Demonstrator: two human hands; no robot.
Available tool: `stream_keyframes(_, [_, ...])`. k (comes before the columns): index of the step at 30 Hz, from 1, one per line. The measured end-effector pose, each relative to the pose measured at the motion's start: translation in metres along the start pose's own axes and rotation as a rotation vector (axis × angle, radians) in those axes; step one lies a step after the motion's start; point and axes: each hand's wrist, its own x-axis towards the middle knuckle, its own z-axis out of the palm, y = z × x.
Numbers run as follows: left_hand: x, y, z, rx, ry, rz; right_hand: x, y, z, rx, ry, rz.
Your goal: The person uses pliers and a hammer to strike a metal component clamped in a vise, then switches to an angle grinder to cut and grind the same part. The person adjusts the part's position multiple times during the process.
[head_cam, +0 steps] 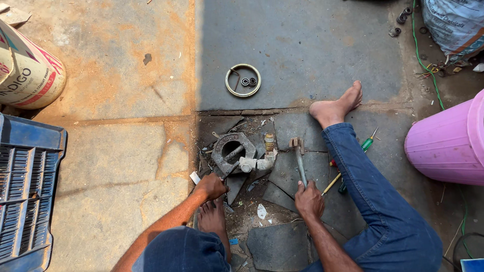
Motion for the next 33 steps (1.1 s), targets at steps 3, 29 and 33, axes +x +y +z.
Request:
stream_keyframes(3, [0.004, -0.001, 0.007, 0.089, -0.012, 0.052, 0.002, 0.013, 0.005, 0.032, 0.0, -0.041])
stream_keyframes(29, [0.006, -0.018, -0.001, 0.051, 0.05, 0.144, 0.035, -0.108, 0.016, 0.555, -0.434, 0.029])
stream_keyframes(33, [0.001, -0.019, 0.001, 0.1, 0.057, 0.243, 0.04, -0.111, 0.018, 0.553, -0.5, 0.034])
